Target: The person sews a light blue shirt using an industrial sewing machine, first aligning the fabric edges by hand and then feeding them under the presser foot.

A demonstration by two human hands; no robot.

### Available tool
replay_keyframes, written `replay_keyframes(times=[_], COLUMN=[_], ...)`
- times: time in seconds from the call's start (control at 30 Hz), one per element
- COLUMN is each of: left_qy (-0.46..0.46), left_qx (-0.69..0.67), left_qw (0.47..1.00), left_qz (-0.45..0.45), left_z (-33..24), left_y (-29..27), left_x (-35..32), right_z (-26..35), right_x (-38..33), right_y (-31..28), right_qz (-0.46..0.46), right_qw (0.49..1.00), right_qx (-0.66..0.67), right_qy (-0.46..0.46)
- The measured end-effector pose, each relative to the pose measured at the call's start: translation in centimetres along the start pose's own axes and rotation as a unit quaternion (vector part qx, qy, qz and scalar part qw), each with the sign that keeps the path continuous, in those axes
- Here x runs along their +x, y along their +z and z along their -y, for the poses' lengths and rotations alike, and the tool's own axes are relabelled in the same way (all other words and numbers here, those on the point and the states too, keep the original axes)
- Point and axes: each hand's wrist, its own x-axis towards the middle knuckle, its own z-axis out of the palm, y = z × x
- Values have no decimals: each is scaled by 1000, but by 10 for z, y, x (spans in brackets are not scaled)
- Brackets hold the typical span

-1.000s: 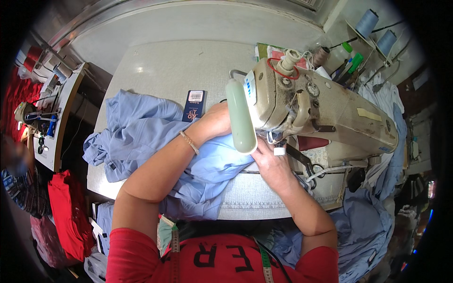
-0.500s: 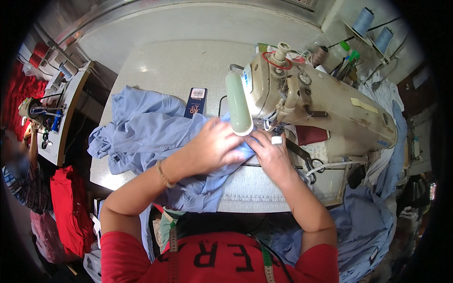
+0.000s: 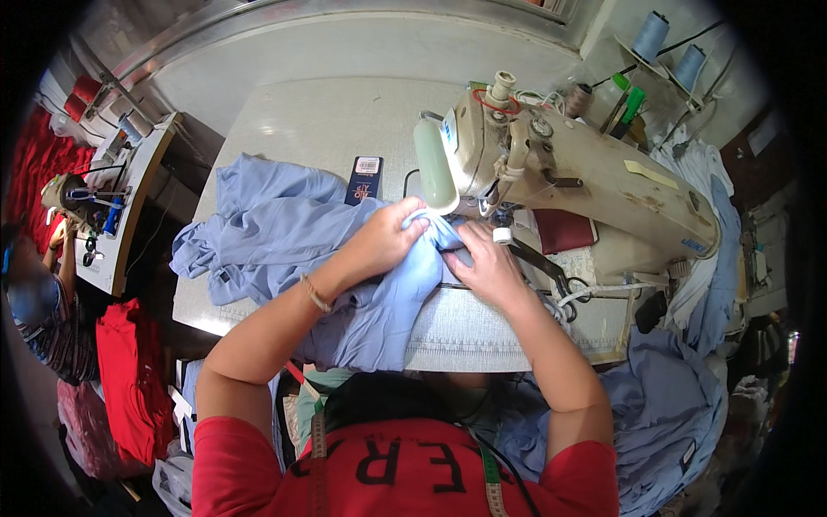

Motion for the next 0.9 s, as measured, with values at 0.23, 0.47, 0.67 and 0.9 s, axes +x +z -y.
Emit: replay_keyframes(times=[0.23,0.47,0.67,0.9], left_qy=[-40,87,224,-124], left_qx=[-54,338,363,-6], left_qw=[996,937,902,982], left_qz=[50,-11,-59,145], left_z=[4,-13,-2,23], left_y=[1,25,-12,-31], left_x=[0,-28,4,39], right_z=[-4,3,-11,-9], right_x=[0,3,-2,4], right_y=[7,0,9,5], right_qz=[-35,-46,-62,-10], right_qw=[999,999,997,987], right_qx=[-7,10,33,116], right_qy=[2,-19,-11,109])
